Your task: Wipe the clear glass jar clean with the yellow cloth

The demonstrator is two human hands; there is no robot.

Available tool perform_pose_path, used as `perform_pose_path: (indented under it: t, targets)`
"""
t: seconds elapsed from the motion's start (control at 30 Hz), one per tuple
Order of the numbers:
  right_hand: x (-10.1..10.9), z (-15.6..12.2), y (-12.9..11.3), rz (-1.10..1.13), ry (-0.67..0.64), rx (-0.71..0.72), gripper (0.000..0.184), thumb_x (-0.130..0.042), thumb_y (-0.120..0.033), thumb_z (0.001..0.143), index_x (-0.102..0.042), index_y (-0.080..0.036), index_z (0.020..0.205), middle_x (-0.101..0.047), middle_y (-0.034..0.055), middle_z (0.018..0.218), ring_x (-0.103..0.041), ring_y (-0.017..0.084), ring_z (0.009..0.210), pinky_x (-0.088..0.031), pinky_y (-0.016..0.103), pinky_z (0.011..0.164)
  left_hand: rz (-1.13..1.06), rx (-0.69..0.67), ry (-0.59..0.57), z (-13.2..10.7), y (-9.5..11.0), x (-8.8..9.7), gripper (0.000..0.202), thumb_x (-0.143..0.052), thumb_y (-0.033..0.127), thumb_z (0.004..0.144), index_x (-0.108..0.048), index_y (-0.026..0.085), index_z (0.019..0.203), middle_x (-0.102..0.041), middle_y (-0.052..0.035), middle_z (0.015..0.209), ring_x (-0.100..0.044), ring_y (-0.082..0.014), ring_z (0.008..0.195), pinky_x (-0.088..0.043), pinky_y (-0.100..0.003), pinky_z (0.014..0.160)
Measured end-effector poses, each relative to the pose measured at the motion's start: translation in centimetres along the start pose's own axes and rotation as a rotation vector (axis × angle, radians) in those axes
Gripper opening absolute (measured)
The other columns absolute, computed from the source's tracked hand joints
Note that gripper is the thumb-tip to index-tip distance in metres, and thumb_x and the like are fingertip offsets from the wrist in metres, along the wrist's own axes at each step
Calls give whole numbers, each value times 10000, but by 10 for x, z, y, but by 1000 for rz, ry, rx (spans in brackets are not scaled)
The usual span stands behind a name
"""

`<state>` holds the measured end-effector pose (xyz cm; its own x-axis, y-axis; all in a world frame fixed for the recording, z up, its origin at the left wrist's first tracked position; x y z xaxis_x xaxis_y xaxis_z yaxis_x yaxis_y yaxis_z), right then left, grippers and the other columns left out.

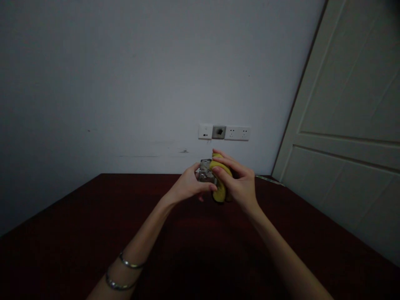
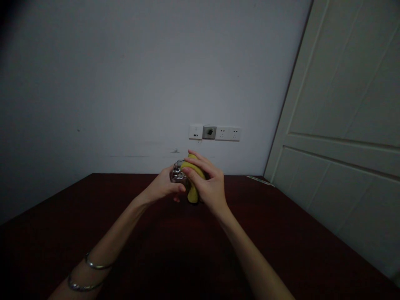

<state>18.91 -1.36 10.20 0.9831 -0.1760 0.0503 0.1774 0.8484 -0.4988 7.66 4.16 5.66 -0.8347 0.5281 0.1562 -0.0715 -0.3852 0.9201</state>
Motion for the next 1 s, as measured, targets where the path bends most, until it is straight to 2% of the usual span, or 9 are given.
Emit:
perform_pose_path:
  t: [0.13, 0.33, 0.5, 0.57, 0.63, 0.77, 0.83, 0.9, 1.0]
  targets:
    - [-6, 0, -7, -10, -132, 64, 202, -720, -242, 733, -735, -318, 919, -655, 2, 1211, -614, 228, 1118, -467, 469, 996, 30, -2, -16, -1, 1, -1, 713, -803, 387, 557, -456, 176, 1142, -592, -27, 863, -569, -108, 614, -484, -206, 440]
    - [3, 4, 5, -43, -68, -46, 168, -710, -284, 745, -744, -281, 909, -685, 44, 1155, -648, 224, 1062, -496, 438, 968, 232, -34, 38, -5, 5, 3, 746, -825, 377, 539, -465, 182, 1162, -615, -69, 973, -591, -154, 698, -467, -207, 434]
    - [-16, -3, -20, -145, -373, 176, 224, -705, -213, 758, -732, -287, 968, -641, 35, 1233, -593, 220, 1154, -464, 416, 1013, 480, -85, 129, -7, 12, 11, 743, -816, 359, 547, -471, 159, 1175, -649, -98, 997, -637, -228, 820, -529, -322, 625]
    - [-22, -7, -24, -196, -435, 223, 222, -682, -203, 779, -730, -275, 984, -625, 43, 1257, -583, 219, 1168, -463, 404, 1014, 537, -93, 157, -8, 14, 12, 741, -797, 356, 575, -459, 148, 1200, -659, -109, 997, -644, -247, 855, -525, -350, 678]
    - [-20, -6, -22, -218, -377, 220, 208, -676, -212, 786, -731, -270, 978, -640, 52, 1235, -595, 220, 1149, -481, 401, 991, 565, -88, 170, -9, 15, 13, 753, -799, 378, 571, -463, 149, 1204, -665, -108, 990, -648, -258, 856, -522, -360, 683]
    - [-2, 0, -10, -245, -103, 170, 192, -675, -233, 788, -731, -274, 966, -674, 57, 1173, -645, 220, 1062, -506, 418, 948, 622, -126, 176, -12, 20, 10, 810, -830, 467, 494, -504, 177, 1177, -663, -95, 1018, -639, -283, 908, -516, -397, 736]
    - [3, 1, -10, -252, -71, 184, 190, -674, -225, 788, -733, -267, 964, -672, 61, 1176, -654, 217, 1041, -509, 412, 944, 648, -132, 166, -12, 21, 8, 838, -835, 494, 467, -511, 176, 1171, -661, -98, 1023, -634, -295, 924, -511, -409, 753]
    - [-3, 0, -15, -243, -174, 239, 197, -675, -214, 786, -733, -259, 969, -661, 65, 1198, -644, 219, 1063, -512, 400, 944, 659, -122, 152, -11, 20, 8, 831, -833, 487, 474, -504, 166, 1167, -666, -96, 997, -640, -289, 890, -512, -395, 720]
    - [-18, -7, -24, -241, -383, 322, 213, -662, -207, 797, -721, -262, 993, -631, 61, 1246, -601, 218, 1136, -501, 408, 963, 672, -123, 137, -9, 21, 8, 748, -793, 436, 562, -481, 141, 1174, -671, -96, 964, -648, -263, 826, -506, -364, 675]
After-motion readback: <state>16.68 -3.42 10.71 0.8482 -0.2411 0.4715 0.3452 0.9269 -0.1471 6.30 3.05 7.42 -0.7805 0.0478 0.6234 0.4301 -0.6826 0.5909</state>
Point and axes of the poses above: each hand's wrist, its own z-axis towards the middle knuckle, its own x-axis out of the back of the hand, y = z × x, the point moved 8 cm from there along z, towards the middle knuckle
